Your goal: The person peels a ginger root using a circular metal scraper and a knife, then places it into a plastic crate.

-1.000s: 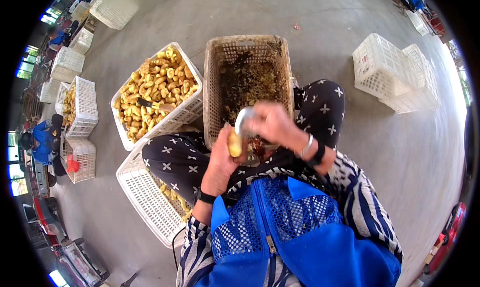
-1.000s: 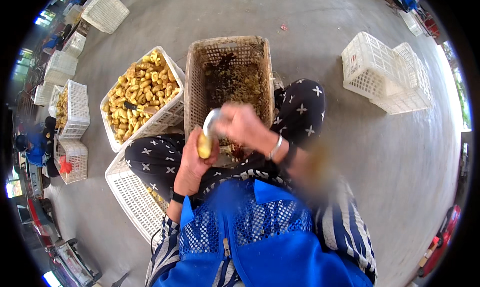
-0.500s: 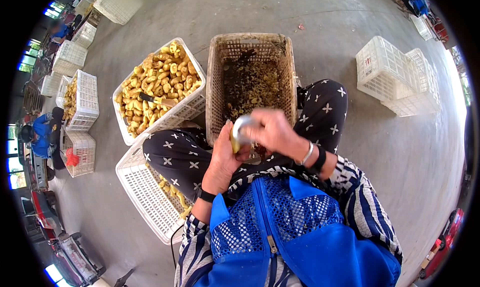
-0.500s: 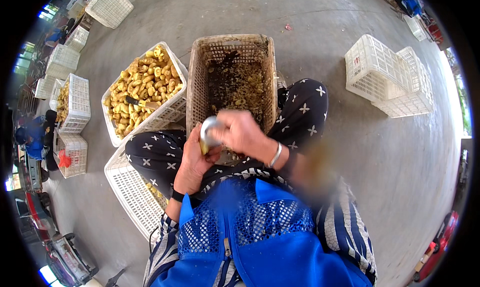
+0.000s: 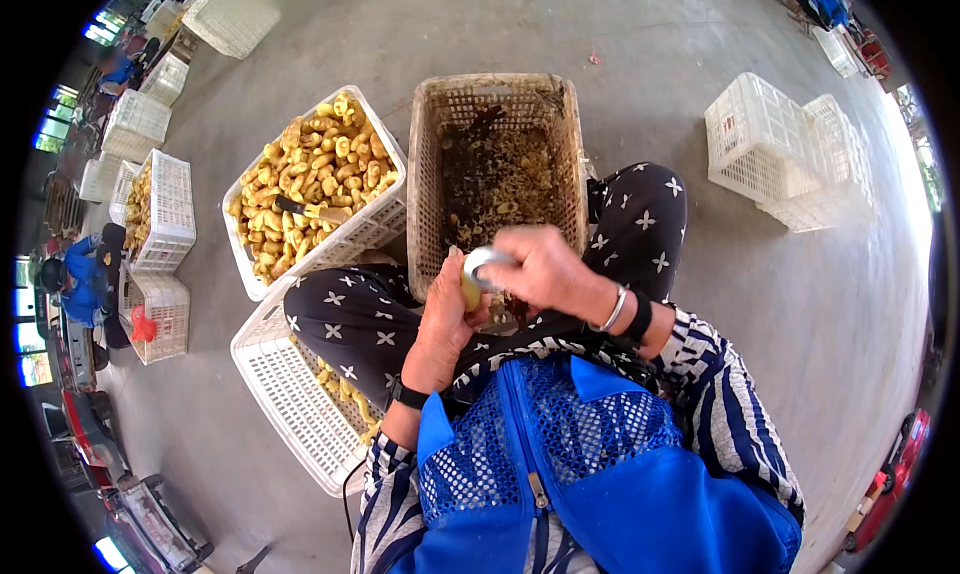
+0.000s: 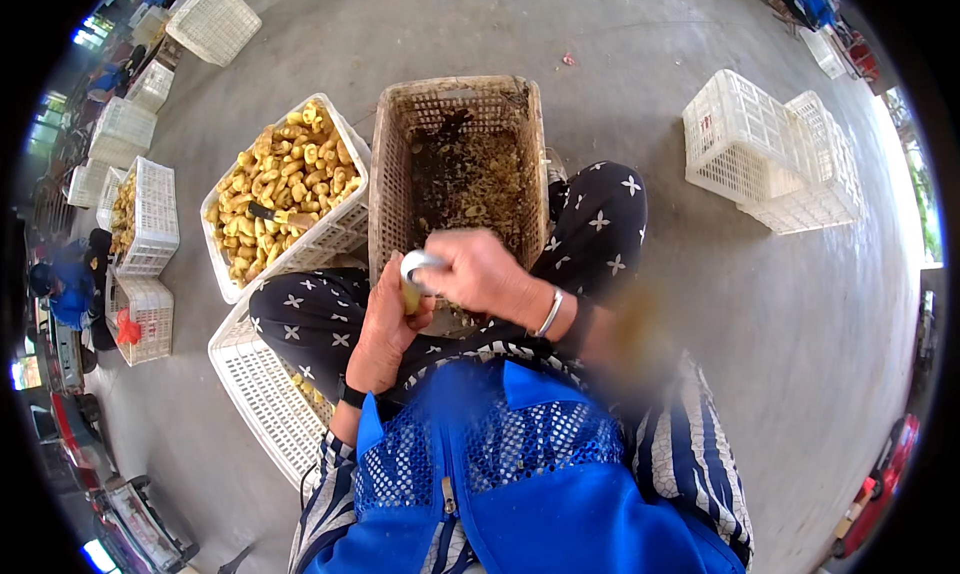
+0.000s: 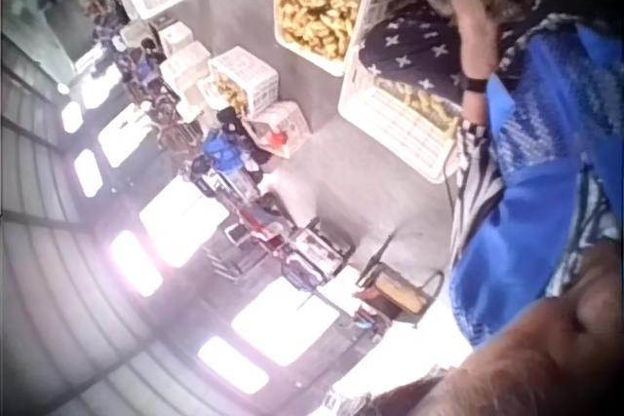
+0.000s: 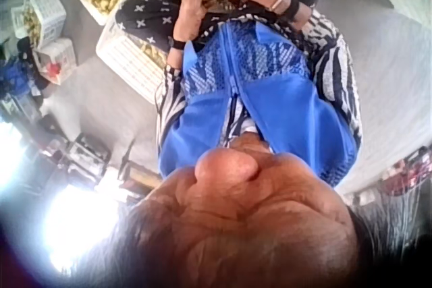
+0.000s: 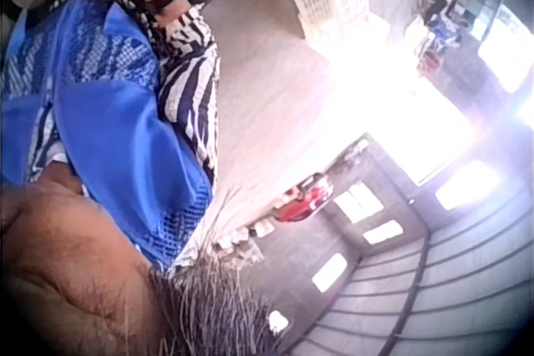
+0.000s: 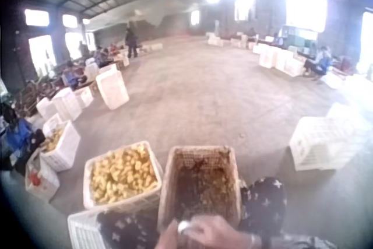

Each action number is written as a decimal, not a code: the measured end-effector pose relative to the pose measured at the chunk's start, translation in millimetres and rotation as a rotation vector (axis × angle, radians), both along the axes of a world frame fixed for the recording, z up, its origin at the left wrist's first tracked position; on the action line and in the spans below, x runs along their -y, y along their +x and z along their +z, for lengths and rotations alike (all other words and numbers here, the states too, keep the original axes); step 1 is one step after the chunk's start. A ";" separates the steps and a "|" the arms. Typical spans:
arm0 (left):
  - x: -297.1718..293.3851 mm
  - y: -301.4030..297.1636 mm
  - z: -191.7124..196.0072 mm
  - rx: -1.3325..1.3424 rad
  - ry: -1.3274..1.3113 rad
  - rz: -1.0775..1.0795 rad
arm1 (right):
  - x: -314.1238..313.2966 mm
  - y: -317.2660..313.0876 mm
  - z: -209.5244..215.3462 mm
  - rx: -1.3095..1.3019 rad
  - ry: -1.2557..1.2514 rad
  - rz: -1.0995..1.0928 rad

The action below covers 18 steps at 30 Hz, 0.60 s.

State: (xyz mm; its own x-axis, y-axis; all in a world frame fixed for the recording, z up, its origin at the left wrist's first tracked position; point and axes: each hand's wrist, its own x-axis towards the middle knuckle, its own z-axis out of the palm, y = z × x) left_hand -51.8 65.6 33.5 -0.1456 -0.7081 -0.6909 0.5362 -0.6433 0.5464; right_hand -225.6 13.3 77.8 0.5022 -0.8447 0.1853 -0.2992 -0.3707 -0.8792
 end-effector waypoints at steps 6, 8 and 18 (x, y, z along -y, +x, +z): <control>1.1 -2.0 8.7 0.050 -0.060 -0.018 | 28.5 -16.5 -18.9 -0.056 -0.076 -0.293; 4.8 -5.5 16.2 0.140 -0.027 -0.006 | 10.7 -7.1 4.1 0.004 -0.011 -0.119; -4.2 -4.9 12.5 0.164 -0.136 -0.129 | 0.8 3.2 0.2 0.184 -0.061 0.061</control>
